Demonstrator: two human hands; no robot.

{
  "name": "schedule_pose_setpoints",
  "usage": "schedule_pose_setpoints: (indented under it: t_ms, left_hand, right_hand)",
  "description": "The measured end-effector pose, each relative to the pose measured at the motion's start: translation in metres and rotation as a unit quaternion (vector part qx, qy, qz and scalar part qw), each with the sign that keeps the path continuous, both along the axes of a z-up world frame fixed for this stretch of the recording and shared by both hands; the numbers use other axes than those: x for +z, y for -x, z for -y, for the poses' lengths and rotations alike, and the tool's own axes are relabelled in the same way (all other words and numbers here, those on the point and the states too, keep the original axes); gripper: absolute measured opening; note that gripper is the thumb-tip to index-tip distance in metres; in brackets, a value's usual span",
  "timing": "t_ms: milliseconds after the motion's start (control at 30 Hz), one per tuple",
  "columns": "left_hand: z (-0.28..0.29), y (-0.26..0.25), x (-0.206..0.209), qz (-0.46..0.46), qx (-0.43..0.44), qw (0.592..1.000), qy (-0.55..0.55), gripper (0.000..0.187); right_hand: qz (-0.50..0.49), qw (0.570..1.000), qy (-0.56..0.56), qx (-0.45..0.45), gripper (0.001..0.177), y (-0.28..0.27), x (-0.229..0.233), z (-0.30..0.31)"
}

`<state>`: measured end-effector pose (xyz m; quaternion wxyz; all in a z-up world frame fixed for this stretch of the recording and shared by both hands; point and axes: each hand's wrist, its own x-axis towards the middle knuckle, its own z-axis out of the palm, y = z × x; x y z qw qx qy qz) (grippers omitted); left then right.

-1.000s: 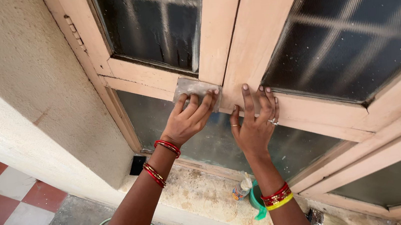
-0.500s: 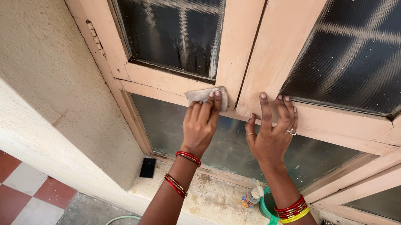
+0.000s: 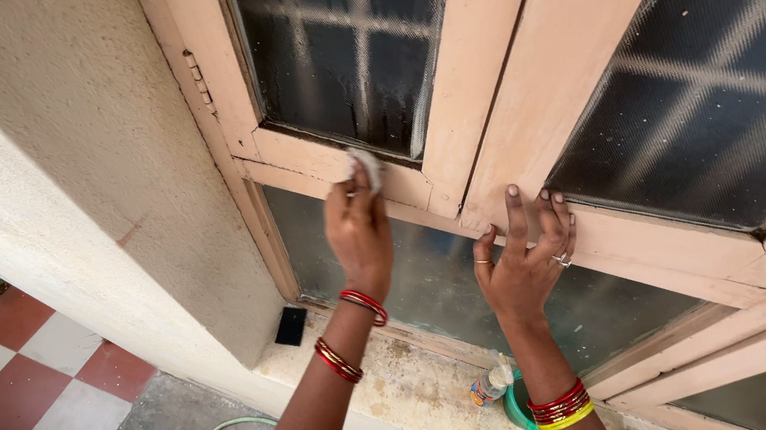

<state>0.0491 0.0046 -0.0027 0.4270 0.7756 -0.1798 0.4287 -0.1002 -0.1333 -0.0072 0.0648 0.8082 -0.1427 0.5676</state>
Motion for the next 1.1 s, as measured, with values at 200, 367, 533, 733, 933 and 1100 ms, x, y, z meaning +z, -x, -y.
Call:
schedule_pose_setpoints:
  t_ms: [200, 367, 533, 733, 933, 1100]
  left_hand:
    - [0.032, 0.036, -0.008, 0.063, -0.095, 0.992, -0.047, 0.042]
    - [0.004, 0.037, 0.003, 0.142, -0.047, 0.977, -0.154, 0.045]
    - [-0.019, 0.025, 0.026, 0.216, 0.048, 0.934, -0.280, 0.045]
    - [-0.027, 0.024, 0.054, 0.183, 0.029, 0.921, -0.343, 0.045]
    - [-0.031, -0.003, 0.061, 0.213, 0.000, 0.901, -0.378, 0.040]
    - [-0.042, -0.042, 0.056, 0.225, -0.028, 0.897, -0.380, 0.048]
  right_hand:
    - [-0.018, 1.000, -0.011, -0.004, 0.062, 0.001, -0.003, 0.002]
    - [-0.024, 1.000, -0.003, 0.000, 0.061, 0.004, -0.002, 0.004]
    - [-0.022, 1.000, -0.001, -0.008, 0.061, 0.004, -0.003, 0.003]
    - [-0.021, 1.000, 0.001, -0.012, 0.062, 0.004, -0.002, 0.002]
    - [-0.022, 0.999, 0.029, -0.025, 0.063, 0.003, -0.005, 0.009]
    - [-0.019, 0.999, 0.033, -0.025, 0.063, 0.002, -0.008, 0.011]
